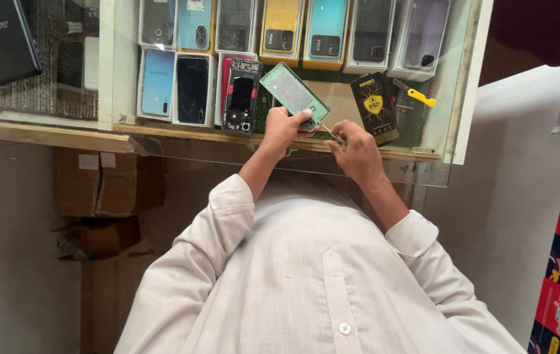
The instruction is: The person uses a screwdriver to remove screws from the back of a green smartphone. They continue unscrewing multiple fasteners and then place the screwdriver down while holding the phone.
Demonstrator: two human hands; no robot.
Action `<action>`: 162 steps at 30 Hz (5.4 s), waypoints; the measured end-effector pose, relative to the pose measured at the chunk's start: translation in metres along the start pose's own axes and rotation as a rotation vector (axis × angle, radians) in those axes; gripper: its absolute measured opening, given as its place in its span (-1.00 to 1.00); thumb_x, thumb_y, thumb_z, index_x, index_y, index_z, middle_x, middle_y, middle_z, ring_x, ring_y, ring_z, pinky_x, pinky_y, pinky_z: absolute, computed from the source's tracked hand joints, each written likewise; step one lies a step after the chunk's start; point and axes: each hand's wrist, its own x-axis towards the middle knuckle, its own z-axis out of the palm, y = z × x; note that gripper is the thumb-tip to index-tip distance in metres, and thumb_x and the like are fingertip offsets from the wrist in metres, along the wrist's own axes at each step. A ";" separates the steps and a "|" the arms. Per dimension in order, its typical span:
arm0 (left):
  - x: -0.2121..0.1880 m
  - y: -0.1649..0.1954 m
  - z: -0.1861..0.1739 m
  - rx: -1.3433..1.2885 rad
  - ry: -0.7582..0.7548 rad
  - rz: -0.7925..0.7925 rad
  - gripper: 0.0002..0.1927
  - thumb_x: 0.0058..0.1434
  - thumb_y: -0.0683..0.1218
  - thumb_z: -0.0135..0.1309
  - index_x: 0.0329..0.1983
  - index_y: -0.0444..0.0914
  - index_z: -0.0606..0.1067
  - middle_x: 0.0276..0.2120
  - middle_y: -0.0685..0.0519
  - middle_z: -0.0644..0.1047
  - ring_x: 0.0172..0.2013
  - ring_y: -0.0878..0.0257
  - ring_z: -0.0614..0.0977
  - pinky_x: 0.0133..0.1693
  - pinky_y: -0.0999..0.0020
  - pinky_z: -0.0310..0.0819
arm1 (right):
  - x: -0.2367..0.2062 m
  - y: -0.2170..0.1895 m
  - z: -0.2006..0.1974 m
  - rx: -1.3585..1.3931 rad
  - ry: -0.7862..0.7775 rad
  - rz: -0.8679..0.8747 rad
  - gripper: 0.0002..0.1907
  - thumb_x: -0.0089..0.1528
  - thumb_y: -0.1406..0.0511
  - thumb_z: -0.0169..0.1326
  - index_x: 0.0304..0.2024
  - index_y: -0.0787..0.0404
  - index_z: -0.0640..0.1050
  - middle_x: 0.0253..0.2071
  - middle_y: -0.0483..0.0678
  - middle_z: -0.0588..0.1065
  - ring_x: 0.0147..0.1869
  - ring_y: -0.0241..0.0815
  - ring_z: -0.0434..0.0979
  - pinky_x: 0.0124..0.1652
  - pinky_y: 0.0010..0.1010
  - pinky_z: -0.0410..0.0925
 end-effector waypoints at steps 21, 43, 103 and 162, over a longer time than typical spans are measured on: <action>0.001 -0.002 0.001 -0.018 -0.001 0.007 -0.77 0.26 -0.20 0.16 -0.16 -0.53 0.53 -0.29 -0.20 0.66 -0.34 0.08 0.76 -0.30 0.23 0.76 | -0.001 0.003 -0.002 -0.154 0.071 -0.021 -0.90 0.30 0.30 0.19 -0.23 0.22 0.60 -0.29 0.05 0.54 -0.29 0.08 0.56 -0.27 -0.17 0.39; 0.000 0.000 0.001 0.002 0.011 -0.007 -0.76 0.27 -0.19 0.15 -0.14 -0.51 0.52 -0.27 -0.19 0.66 -0.31 0.08 0.77 -0.28 0.21 0.75 | -0.002 0.000 -0.004 -0.081 0.073 -0.032 -0.80 0.26 0.29 0.23 -0.14 0.28 0.60 -0.27 0.08 0.51 -0.35 0.01 0.56 -0.33 -0.22 0.40; -0.002 -0.001 -0.001 -0.025 -0.010 0.007 -0.75 0.27 -0.20 0.15 -0.11 -0.52 0.50 -0.25 -0.20 0.66 -0.30 0.06 0.76 -0.24 0.20 0.75 | 0.000 -0.002 -0.003 -0.229 -0.020 -0.004 -0.82 0.36 0.25 0.16 -0.11 0.23 0.53 -0.40 0.05 0.51 -0.37 0.12 0.55 -0.34 -0.10 0.37; -0.005 -0.002 0.017 -0.189 -0.060 0.266 -0.83 0.34 -0.26 0.04 -0.10 -0.52 0.50 -0.16 -0.18 0.62 -0.12 0.06 0.73 -0.09 0.26 0.74 | 0.008 -0.006 -0.002 0.107 0.251 -0.004 -0.88 0.28 0.32 0.24 -0.26 0.28 0.62 -0.39 -0.06 0.57 -0.45 -0.38 0.54 -0.46 -0.49 0.38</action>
